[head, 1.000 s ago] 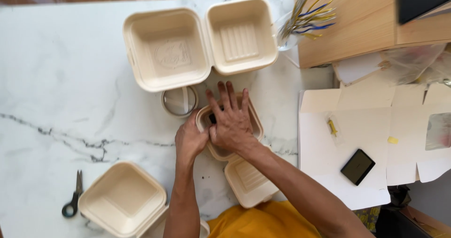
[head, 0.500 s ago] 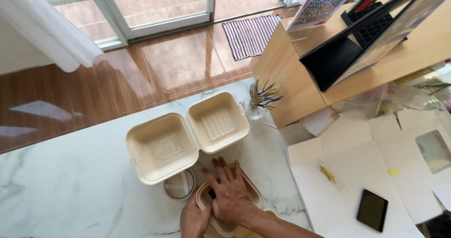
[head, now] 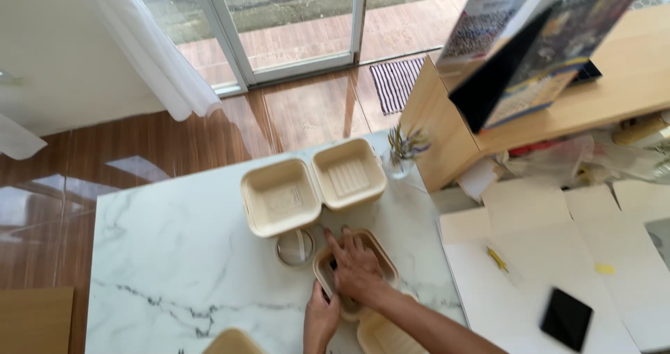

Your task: The person packages items by using a black and orange handheld device to apply a seal or adhesive to the inside of several cardboard containers, then closes the containers and applies white adhesive tape to one of them.

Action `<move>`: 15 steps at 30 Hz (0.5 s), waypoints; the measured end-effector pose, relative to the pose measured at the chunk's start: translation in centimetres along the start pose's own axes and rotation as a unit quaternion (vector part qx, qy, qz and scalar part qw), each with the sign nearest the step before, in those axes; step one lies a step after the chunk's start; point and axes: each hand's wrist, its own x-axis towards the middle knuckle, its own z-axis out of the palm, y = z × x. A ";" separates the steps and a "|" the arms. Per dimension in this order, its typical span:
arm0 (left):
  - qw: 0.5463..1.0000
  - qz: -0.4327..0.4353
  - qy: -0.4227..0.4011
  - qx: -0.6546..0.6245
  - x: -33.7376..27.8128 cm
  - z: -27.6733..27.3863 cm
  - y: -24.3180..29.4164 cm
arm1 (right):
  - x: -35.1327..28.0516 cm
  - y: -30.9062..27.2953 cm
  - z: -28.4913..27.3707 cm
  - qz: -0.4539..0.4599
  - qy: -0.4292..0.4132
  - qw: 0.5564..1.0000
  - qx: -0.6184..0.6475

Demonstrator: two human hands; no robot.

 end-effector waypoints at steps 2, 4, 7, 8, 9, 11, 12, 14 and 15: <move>1.000 -0.014 -0.015 0.002 -2.8 0.1 0.7 | -0.7 0.0 0.3 0.024 -0.031 0.999 -0.002; 0.998 -0.032 -0.039 -0.023 -4.7 0.5 1.9 | -0.7 0.3 0.3 0.031 -0.003 0.998 0.050; 1.000 0.025 -0.006 -0.005 -4.5 1.7 -0.8 | -0.4 2.1 3.2 0.004 0.116 0.985 0.129; 1.000 0.011 -0.001 -0.010 -4.3 2.0 -1.8 | -0.9 2.9 3.5 -0.002 0.101 0.986 0.131; 0.998 0.058 0.025 0.007 -4.0 2.2 -2.7 | -1.0 3.7 3.6 -0.049 0.209 0.964 0.157; 0.994 0.093 0.049 0.024 -4.0 2.0 -3.5 | -2.4 5.1 2.5 -0.095 0.302 0.930 0.185; 0.993 0.106 0.057 -0.010 -4.5 1.6 -3.5 | -3.7 5.7 1.2 -0.044 0.324 0.898 0.294; 0.991 0.109 0.067 -0.043 -6.0 0.2 -2.7 | -6.5 7.8 -1.2 0.012 0.331 0.855 0.399; 0.992 0.084 0.061 -0.069 -6.7 -0.9 -1.6 | -7.7 9.3 -2.5 0.039 0.329 0.770 0.545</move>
